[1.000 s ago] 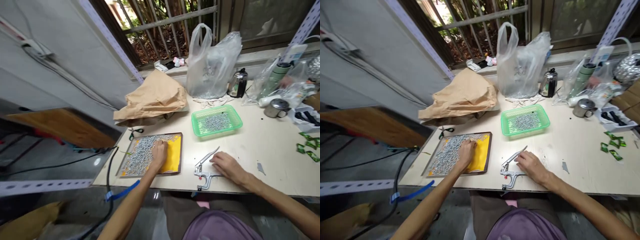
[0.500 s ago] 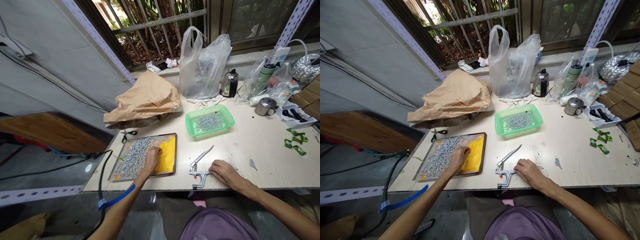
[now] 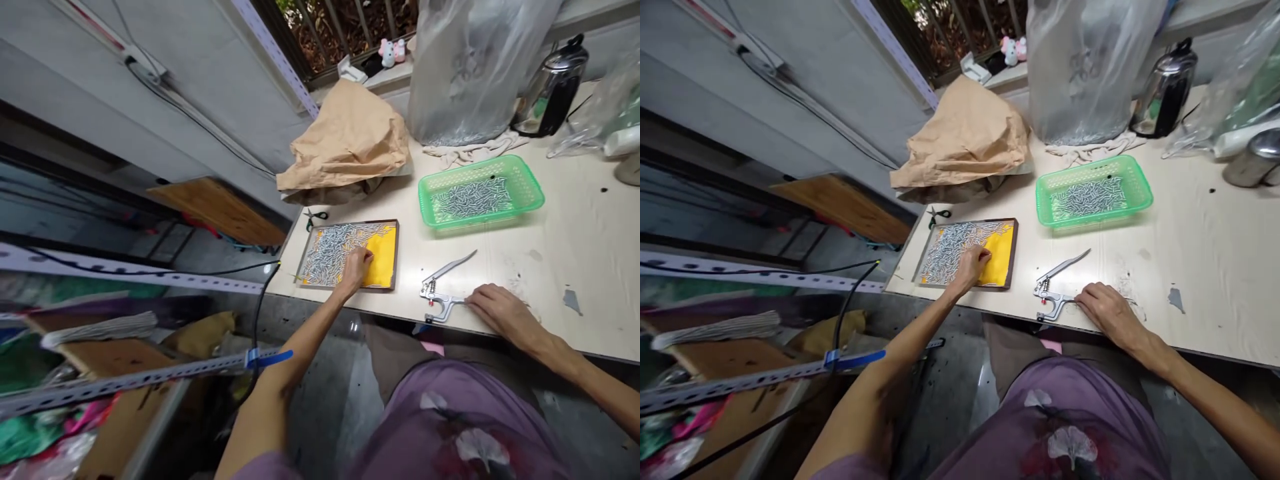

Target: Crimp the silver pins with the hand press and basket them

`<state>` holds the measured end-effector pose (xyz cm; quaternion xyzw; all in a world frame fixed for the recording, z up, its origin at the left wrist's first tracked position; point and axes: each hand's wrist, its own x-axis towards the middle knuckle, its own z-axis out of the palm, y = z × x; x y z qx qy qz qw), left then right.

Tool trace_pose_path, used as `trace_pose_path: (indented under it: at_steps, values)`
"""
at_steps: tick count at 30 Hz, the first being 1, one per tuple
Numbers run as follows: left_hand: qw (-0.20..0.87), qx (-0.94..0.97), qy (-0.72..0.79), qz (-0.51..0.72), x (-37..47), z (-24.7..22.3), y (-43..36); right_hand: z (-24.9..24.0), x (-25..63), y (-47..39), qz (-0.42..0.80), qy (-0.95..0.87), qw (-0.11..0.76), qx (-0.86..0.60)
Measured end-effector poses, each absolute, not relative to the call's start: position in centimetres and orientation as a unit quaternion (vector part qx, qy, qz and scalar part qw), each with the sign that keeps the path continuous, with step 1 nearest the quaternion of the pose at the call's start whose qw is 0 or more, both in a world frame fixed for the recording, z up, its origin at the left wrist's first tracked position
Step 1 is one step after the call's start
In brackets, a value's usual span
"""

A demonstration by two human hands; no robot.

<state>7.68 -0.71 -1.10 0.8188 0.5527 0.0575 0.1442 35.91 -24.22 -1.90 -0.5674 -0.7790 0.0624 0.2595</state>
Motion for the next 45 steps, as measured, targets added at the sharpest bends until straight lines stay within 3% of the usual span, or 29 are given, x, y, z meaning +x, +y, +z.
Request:
trace_pose_path:
  at_steps: [8,10,14,17,33,45]
  values:
    - [0.161,0.816,0.552,0.069,8.0,0.3,-2.2,-2.2,35.7,-24.1,0.05,-0.788,0.239,-0.565]
    - [0.229,0.794,0.554,0.095,8.6,0.8,-3.7,-2.3,35.7,-24.1,0.044,-0.789,0.236,-0.565]
    - [0.47,0.677,0.559,0.096,10.3,0.9,-8.5,-2.1,35.5,-24.2,0.05,-0.787,0.226,-0.572]
    - [0.556,0.609,0.563,0.06,11.6,0.5,-11.8,-1.9,35.4,-24.2,0.063,-0.783,0.219,-0.578]
    - [0.532,0.638,0.556,-0.015,13.7,-0.4,-13.6,-2.2,35.0,-24.7,0.064,-0.775,0.219,-0.59]
    - [0.619,0.554,0.545,-0.115,13.7,0.4,-13.1,-1.6,36.3,-23.5,0.078,-0.791,0.163,-0.584]
